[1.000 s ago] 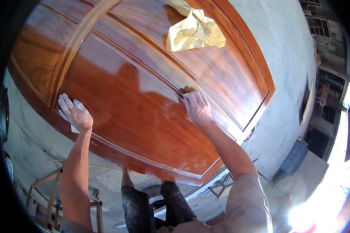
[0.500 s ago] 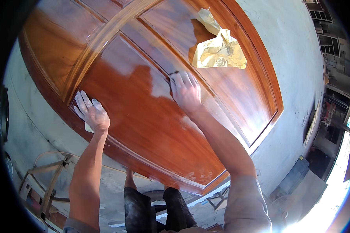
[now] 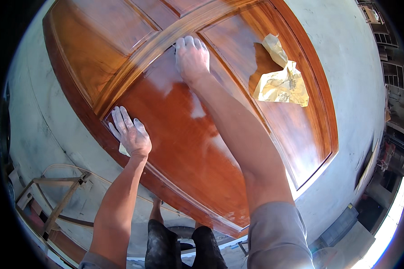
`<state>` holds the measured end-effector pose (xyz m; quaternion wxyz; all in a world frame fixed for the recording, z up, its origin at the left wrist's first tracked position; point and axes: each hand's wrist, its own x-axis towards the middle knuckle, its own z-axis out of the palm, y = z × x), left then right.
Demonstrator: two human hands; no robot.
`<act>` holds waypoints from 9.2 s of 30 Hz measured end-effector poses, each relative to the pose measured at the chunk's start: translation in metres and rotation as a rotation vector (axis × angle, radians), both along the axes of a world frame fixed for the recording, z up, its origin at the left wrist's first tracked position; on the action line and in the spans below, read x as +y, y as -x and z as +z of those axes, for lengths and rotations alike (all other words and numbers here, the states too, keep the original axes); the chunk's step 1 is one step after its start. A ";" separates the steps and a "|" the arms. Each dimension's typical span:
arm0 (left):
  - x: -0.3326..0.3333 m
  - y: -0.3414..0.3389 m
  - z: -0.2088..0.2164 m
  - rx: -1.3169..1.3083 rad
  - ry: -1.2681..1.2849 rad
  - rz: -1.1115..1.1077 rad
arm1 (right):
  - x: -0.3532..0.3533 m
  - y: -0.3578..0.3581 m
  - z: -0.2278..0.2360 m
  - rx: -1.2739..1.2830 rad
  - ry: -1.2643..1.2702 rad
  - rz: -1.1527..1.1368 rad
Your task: The person wipes a large wooden door with a cloth, then uses a sanding block to smooth the surface. They continue to wipe and sand different sections of the door, focusing on the panels and edges.
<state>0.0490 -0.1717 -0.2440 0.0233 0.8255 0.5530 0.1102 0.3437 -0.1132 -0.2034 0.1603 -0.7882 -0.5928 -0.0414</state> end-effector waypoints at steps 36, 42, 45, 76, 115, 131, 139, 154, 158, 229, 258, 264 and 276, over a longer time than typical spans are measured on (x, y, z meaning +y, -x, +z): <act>0.008 0.009 -0.017 0.062 -0.082 -0.011 | -0.366 -0.061 0.035 0.211 0.077 -0.278; 0.008 0.006 -0.014 0.036 -0.078 -0.015 | -0.235 -0.062 0.023 0.202 0.001 -0.189; 0.008 0.011 -0.015 -0.012 -0.089 -0.019 | -0.265 -0.058 0.027 0.258 0.037 -0.212; 0.005 0.003 0.002 0.071 -0.011 -0.003 | -0.138 -0.043 0.011 0.240 -0.033 -0.279; 0.006 0.002 -0.009 0.019 -0.064 -0.031 | -0.175 -0.066 0.015 0.064 -0.030 -0.148; 0.007 0.008 0.005 0.076 0.020 0.015 | -0.056 -0.065 0.005 0.190 -0.032 -0.070; 0.006 -0.004 0.008 -0.005 0.032 0.001 | -0.003 -0.077 0.008 0.094 -0.027 -0.049; 0.004 -0.002 0.010 0.005 0.064 0.032 | 0.027 -0.202 0.019 -0.175 -0.043 0.171; 0.004 -0.002 0.008 0.039 0.085 0.017 | 0.025 -0.186 0.018 -0.218 0.000 0.155; 0.005 0.000 0.011 -0.001 0.089 0.053 | 0.054 -0.151 0.040 0.074 -0.009 0.446; 0.006 0.003 0.011 -0.008 0.124 0.049 | 0.111 -0.131 0.021 -0.203 0.081 0.526; 0.001 -0.001 0.014 -0.002 0.166 0.034 | 0.105 -0.169 0.015 -0.205 0.073 0.410; 0.007 -0.001 0.012 -0.019 0.126 0.036 | 0.107 -0.198 0.015 -0.125 -0.135 0.180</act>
